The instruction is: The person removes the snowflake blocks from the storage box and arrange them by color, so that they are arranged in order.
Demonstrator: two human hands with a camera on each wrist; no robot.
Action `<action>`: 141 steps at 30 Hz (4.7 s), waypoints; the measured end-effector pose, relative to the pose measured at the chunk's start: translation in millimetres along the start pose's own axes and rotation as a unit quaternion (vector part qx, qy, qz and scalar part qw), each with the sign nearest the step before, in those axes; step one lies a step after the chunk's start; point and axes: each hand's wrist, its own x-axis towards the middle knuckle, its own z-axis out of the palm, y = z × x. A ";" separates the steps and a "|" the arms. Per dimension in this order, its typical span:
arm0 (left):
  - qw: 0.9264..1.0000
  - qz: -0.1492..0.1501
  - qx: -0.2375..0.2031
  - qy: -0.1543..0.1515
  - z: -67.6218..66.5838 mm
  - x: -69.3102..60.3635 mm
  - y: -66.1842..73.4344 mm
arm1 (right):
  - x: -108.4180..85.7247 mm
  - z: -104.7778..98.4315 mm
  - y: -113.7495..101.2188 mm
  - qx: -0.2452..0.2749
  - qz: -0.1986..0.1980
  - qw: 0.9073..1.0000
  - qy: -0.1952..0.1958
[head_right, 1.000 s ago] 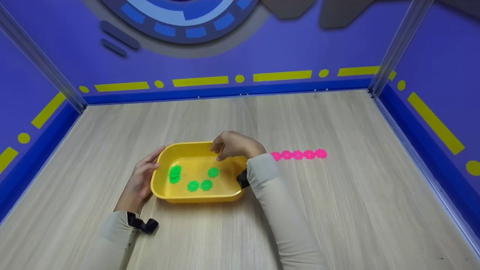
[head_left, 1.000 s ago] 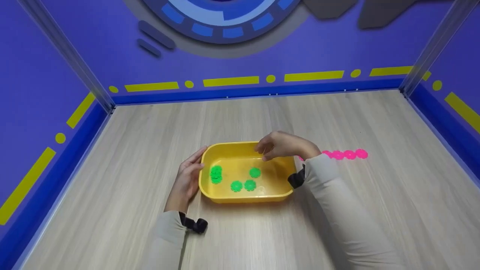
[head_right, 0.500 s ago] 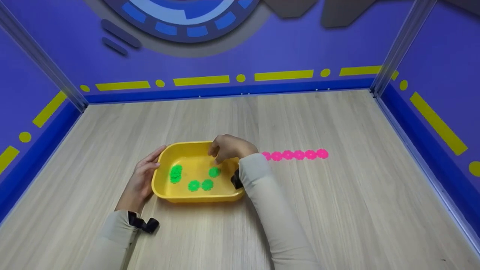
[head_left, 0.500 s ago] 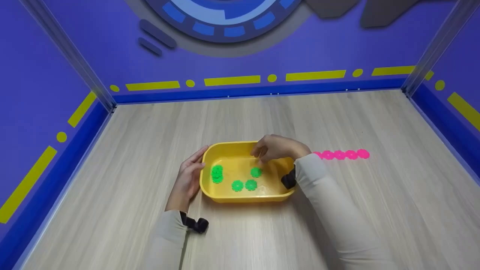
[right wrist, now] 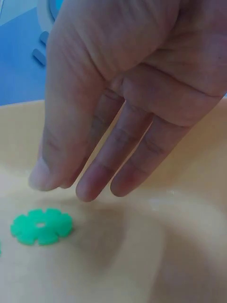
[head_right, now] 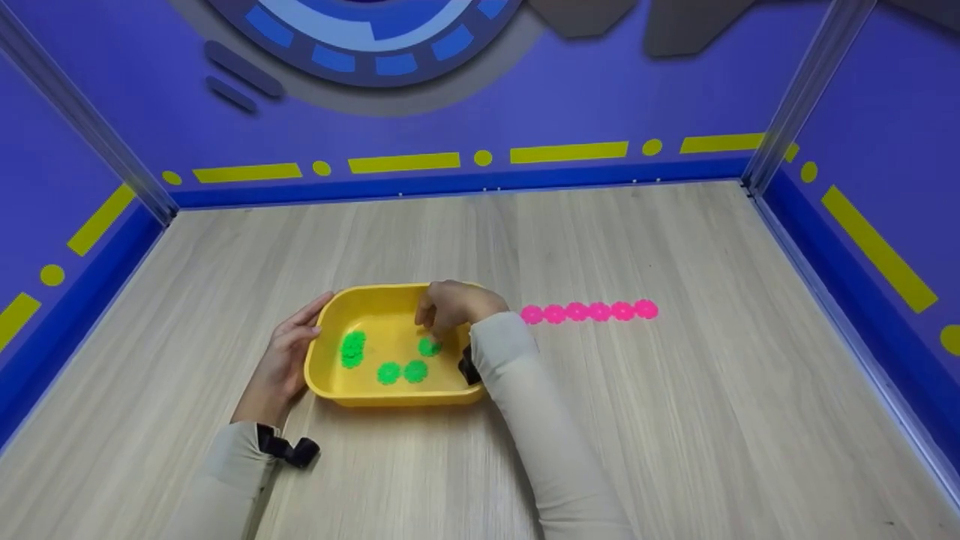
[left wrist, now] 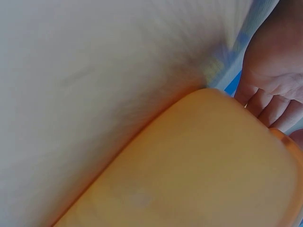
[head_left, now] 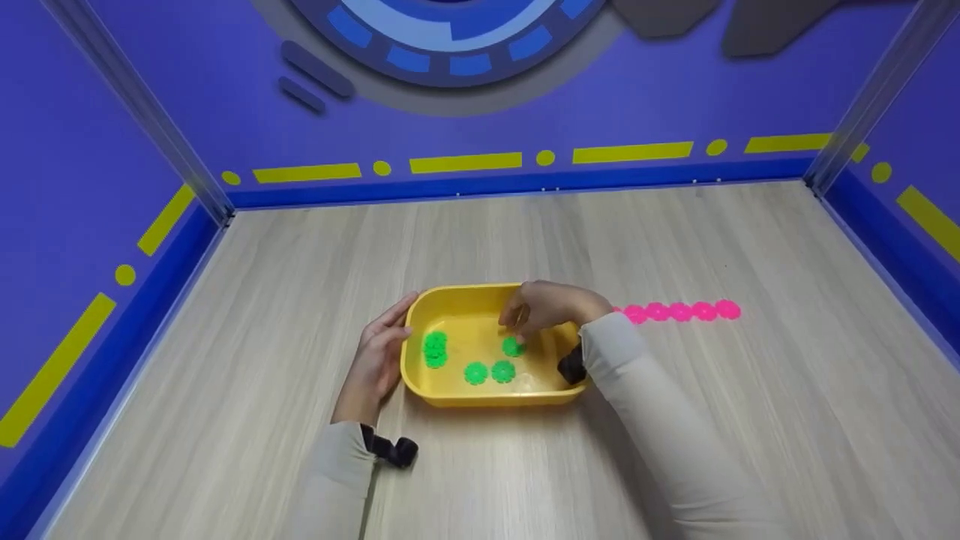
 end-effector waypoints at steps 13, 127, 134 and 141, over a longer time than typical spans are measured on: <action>1.000 0.000 -0.001 0.004 0.9 0.4 -0.1 | 8.1 10.8 3.1 -0.005 -0.004 1.000 -0.014; 1.000 0.006 -0.004 0.001 -1.1 1.5 -0.9 | -81.9 -18.3 59.2 0.073 -0.074 0.974 0.203; 1.000 0.005 -0.009 0.004 -1.5 1.2 -1.3 | -90.0 -13.4 68.7 0.104 -0.046 0.967 0.228; 1.000 0.008 -0.003 0.001 -0.4 0.6 -1.0 | -97.9 -5.6 81.4 0.111 -0.051 0.960 0.253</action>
